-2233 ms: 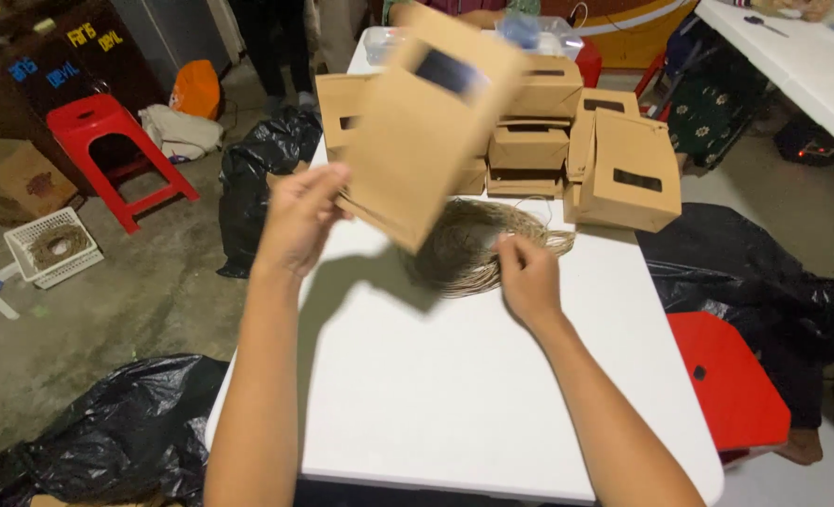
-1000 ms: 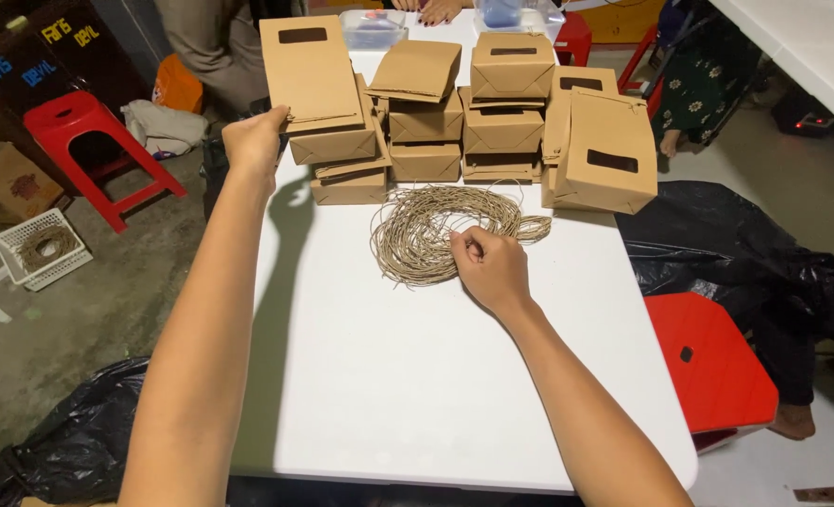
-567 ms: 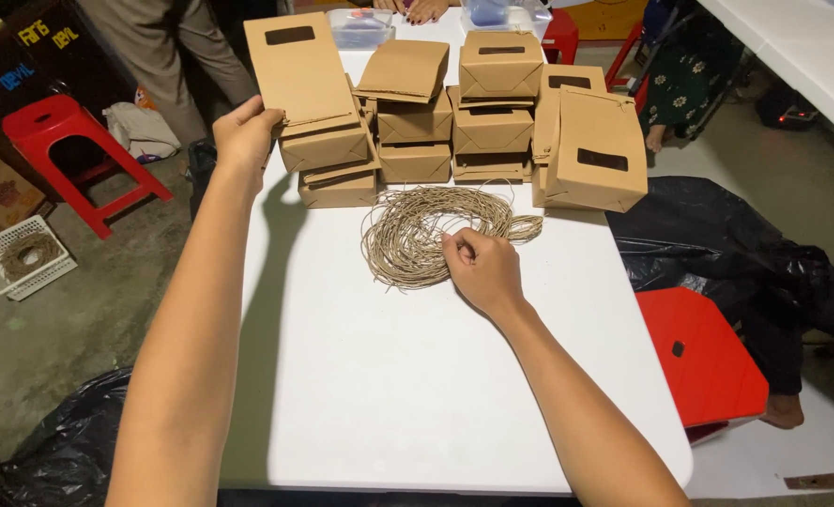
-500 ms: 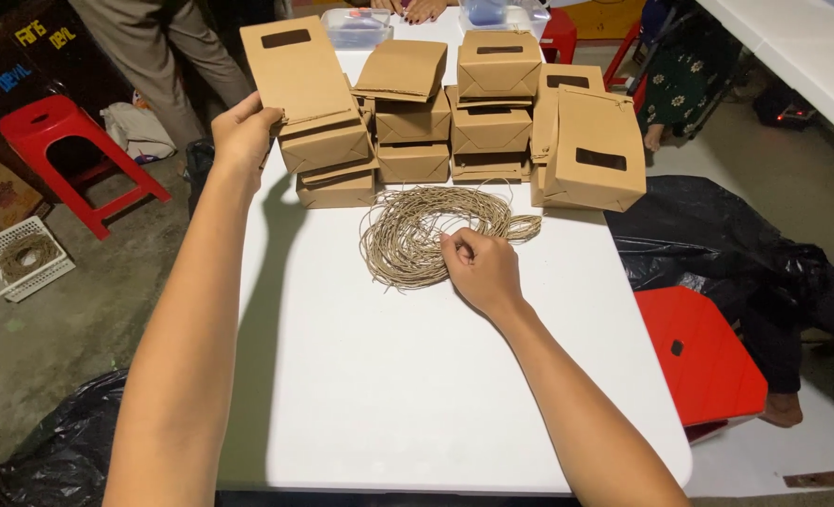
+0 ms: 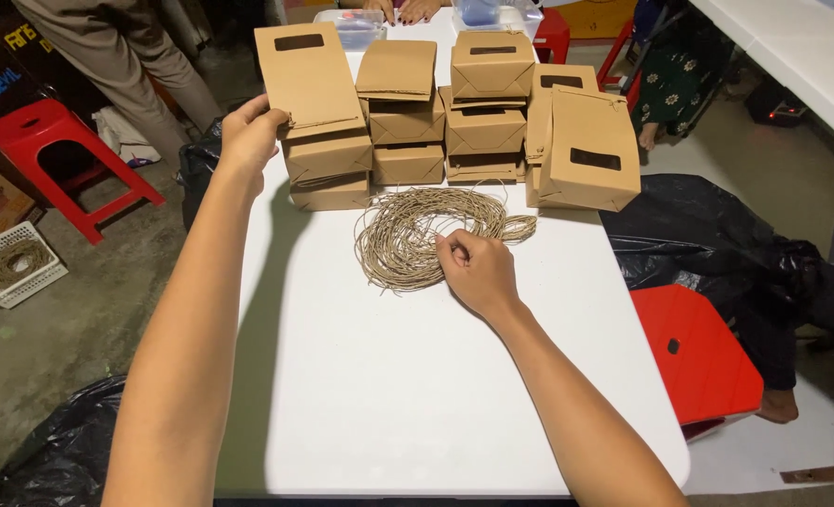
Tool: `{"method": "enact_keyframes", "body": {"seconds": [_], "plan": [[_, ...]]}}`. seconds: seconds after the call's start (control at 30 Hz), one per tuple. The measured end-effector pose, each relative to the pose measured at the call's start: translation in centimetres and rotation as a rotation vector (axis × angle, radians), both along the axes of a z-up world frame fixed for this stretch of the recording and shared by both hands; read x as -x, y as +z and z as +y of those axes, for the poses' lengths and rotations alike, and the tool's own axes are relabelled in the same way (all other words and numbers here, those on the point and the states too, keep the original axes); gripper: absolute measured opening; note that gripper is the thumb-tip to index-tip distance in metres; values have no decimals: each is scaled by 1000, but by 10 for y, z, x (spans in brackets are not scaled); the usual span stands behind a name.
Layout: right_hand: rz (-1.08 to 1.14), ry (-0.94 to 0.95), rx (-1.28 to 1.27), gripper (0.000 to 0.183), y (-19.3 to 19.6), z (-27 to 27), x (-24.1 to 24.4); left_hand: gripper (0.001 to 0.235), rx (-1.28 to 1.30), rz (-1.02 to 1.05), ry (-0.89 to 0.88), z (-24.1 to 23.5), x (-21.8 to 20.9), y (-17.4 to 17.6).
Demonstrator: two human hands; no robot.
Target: Assembling paper bags by threading twine through pre-punched holes and tying knots to create handles.
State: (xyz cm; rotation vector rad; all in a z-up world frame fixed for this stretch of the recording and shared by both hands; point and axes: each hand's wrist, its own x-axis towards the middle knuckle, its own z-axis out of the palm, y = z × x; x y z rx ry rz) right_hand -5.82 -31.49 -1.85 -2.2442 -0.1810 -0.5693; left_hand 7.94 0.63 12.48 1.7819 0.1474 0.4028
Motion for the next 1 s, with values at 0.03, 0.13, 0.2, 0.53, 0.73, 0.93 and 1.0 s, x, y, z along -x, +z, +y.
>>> {"method": "enact_keyframes", "body": {"seconds": [0.03, 0.13, 0.2, 0.53, 0.73, 0.93, 1.0], "plan": [[0, 0, 1, 27, 0, 0, 0, 59, 1, 0, 0, 8, -11, -8], [4, 5, -1, 27, 0, 0, 0, 76, 26, 5, 5, 25, -30, -25], [5, 0, 7, 27, -1, -1, -2, 83, 34, 19, 2, 27, -24, -22], [-9, 2, 21, 24, -3, -2, -1, 85, 79, 41, -13, 22, -9, -24], [0, 7, -3, 27, 0, 0, 0, 75, 14, 0, 51, 34, -30, -30], [-6, 4, 12, 24, -1, -1, 1, 54, -86, -35, 134, 33, -52, -31], [2, 18, -2, 22, 0, -1, 2, 48, -131, -29, 180, 31, -63, -32]]}}
